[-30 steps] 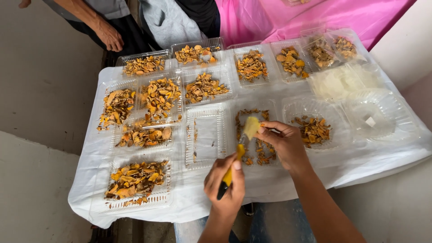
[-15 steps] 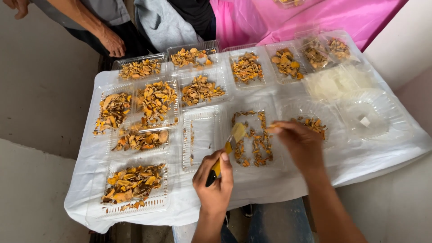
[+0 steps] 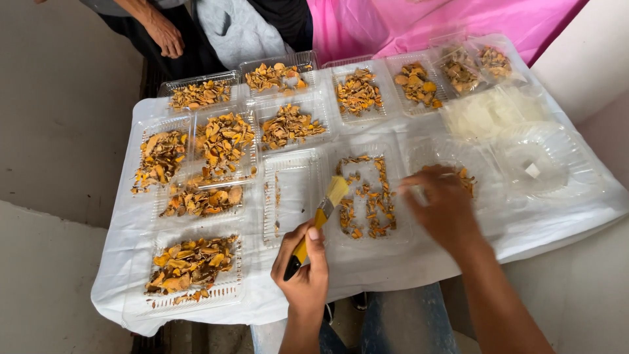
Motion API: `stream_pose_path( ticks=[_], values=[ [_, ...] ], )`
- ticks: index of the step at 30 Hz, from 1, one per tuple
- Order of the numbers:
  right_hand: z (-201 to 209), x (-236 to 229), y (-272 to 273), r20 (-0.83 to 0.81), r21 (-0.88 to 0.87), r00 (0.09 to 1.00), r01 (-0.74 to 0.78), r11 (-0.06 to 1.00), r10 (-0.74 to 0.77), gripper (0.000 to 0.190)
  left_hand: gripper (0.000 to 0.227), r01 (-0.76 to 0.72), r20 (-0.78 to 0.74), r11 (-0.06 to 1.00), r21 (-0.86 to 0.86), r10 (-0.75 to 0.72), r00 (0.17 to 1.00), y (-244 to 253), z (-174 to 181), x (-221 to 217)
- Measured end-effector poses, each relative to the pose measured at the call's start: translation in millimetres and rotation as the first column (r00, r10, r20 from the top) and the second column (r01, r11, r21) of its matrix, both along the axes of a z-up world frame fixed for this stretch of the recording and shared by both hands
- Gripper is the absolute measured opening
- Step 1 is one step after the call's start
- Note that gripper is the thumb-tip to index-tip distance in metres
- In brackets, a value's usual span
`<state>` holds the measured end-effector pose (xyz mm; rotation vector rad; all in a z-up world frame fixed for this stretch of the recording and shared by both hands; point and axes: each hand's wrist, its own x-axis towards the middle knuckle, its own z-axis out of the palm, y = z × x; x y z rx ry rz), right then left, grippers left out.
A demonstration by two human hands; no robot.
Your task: The person sorts dried food pieces from plastic trays into small bags by hand and uses a brush to clean off small debris from the items.
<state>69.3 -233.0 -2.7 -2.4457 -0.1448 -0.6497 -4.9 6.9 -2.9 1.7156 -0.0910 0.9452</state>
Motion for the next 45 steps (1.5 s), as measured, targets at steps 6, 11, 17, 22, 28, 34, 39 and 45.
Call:
stream_pose_path(
  ticks=[6, 11, 17, 22, 28, 34, 39, 45],
  values=[
    [-1.9, 17.1, 62.1, -0.594, -0.17, 0.671, -0.645, 0.745, 0.445, 0.068, 0.022, -0.076, 0.061, 0.997, 0.016, 0.074, 0.995, 8.2, 2.0, -6.6],
    [-25.6, 40.8, 66.2, -0.549, -0.295, 0.721, -0.641, 0.708, 0.424, 0.057, 0.021, -0.052, 0.03, 0.998, -0.027, 0.053, 0.998, 12.9, 0.0, -5.1],
    [-25.5, 33.7, 67.9, -0.367, -0.356, 0.805, -0.584, 0.73, 0.465, 0.014, 0.02, -0.037, 0.025, 0.998, -0.053, 0.038, 0.999, 8.4, -9.4, -1.6],
    [-23.3, 35.8, 61.2, -0.435, -0.201, 0.771, -0.586, 0.785, 0.465, 0.012, 0.02, -0.046, 0.012, 0.997, -0.06, 0.047, 0.999, 10.3, -13.0, 0.6],
    [-19.3, 35.1, 47.0, -0.46, -0.215, 0.782, -0.557, 0.802, 0.42, 0.023, 0.02, -0.033, 0.001, 0.997, -0.074, 0.033, 0.999, 9.8, -12.2, 0.5],
    [-11.8, 30.7, 45.1, -0.549, -0.222, 0.729, -0.599, 0.769, 0.409, 0.05, 0.02, -0.029, 0.002, 0.997, -0.075, 0.029, 1.0, 8.4, -11.4, -0.2],
    [-10.4, 33.9, 53.7, -0.605, -0.262, 0.698, -0.628, 0.733, 0.383, 0.02, 0.018, -0.022, 0.016, 0.998, -0.052, 0.023, 1.0, 9.5, -9.0, -1.0],
    [-31.7, 35.3, 46.4, -0.363, -0.341, 0.812, -0.573, 0.746, 0.458, 0.017, 0.02, -0.013, 0.017, 0.999, -0.045, 0.013, 1.0, 8.6, -5.1, -4.0]
  ],
)
